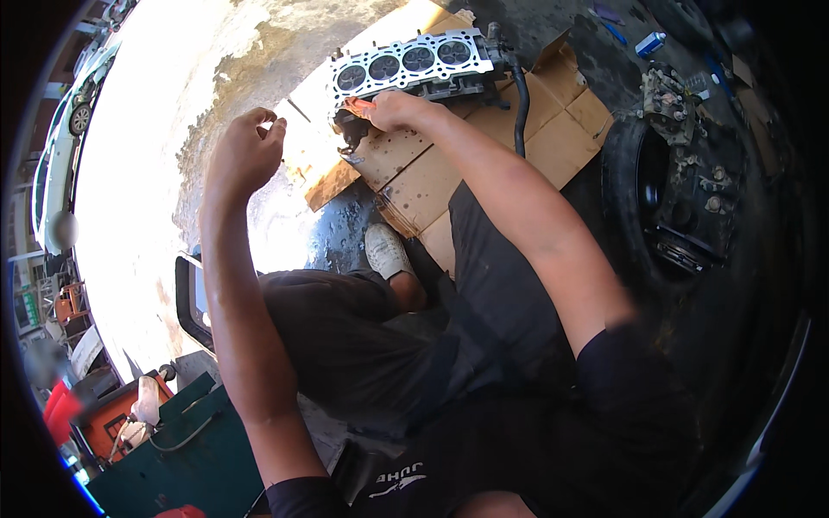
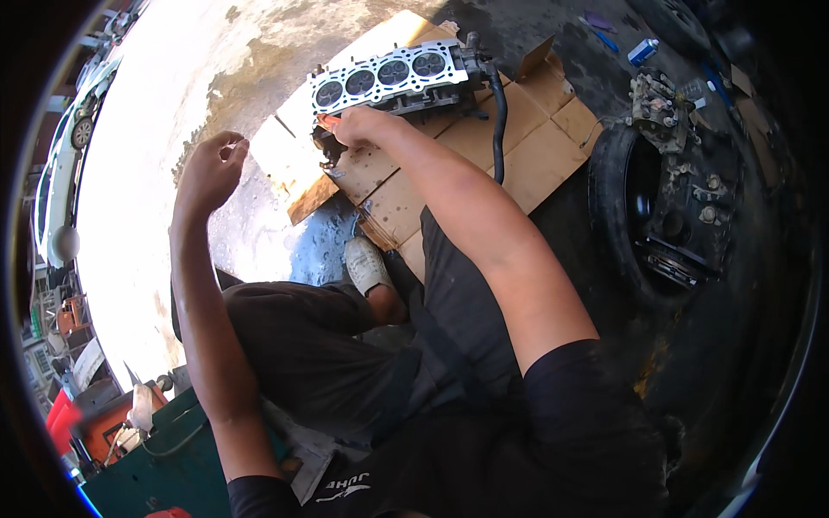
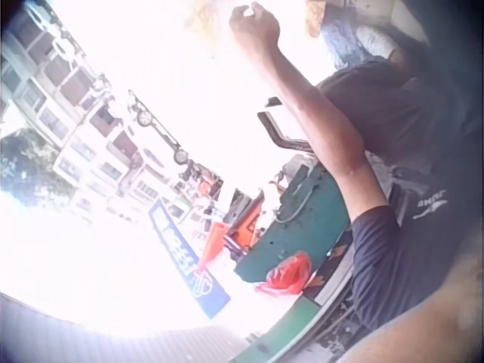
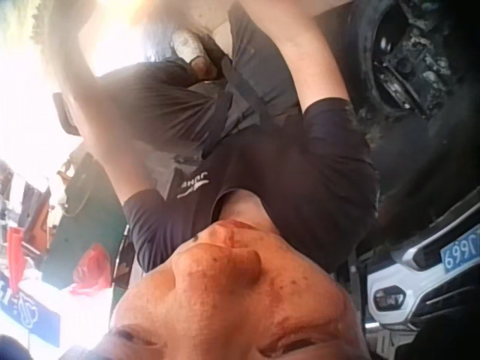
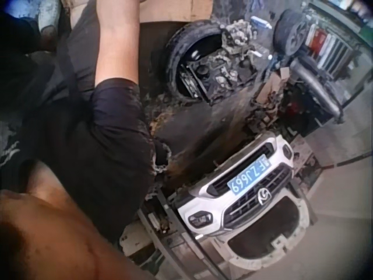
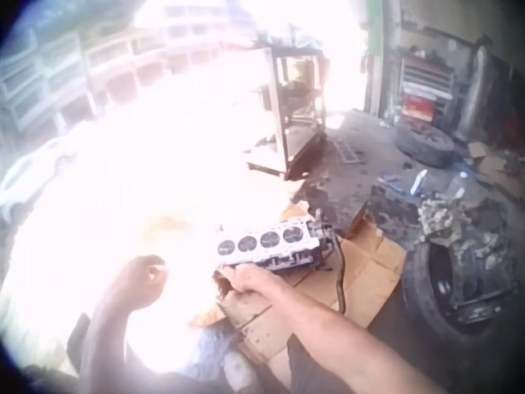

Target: The person cleans a metal engine block by first washing a tool in a tray of water, then using a screwdriver to scrape residue from the block's surface, and finally spraying a cleaning agent into the cylinder openings.

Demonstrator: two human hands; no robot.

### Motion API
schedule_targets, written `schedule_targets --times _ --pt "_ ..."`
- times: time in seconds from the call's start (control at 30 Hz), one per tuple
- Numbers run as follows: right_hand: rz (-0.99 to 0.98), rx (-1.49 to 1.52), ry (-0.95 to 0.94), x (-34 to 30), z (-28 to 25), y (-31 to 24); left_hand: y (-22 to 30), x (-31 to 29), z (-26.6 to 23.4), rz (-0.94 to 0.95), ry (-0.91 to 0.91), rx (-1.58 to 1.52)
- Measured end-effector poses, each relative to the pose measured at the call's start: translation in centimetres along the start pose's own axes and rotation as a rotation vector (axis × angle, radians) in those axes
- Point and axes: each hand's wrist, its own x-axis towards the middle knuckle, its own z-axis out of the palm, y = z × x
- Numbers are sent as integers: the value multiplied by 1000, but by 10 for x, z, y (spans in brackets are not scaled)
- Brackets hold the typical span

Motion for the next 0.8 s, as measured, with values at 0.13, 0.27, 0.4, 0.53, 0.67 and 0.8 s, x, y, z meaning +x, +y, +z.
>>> schedule_targets --times 0.13,0.27,0.4,0.53,0.67,0.8 --pt "-103 -45 -65 -9 -3 -4 -6 -10 2 29 1 -8" --pt "-155 42 74 -38 -21 15 -5 -3 12 78 -65 -35" --pt "-277 167 488 -105 -50 -26 24 -2 31 125 -77 -140" --pt "-493 331 761 -144 -69 -40 66 11 70 522 -110 -417" --pt "-644 288 806 -145 -84 -43 82 26 105 635 18 -827" --pt "-708 291 1002 -216 -131 6 163 4 79 370 30 -1457"
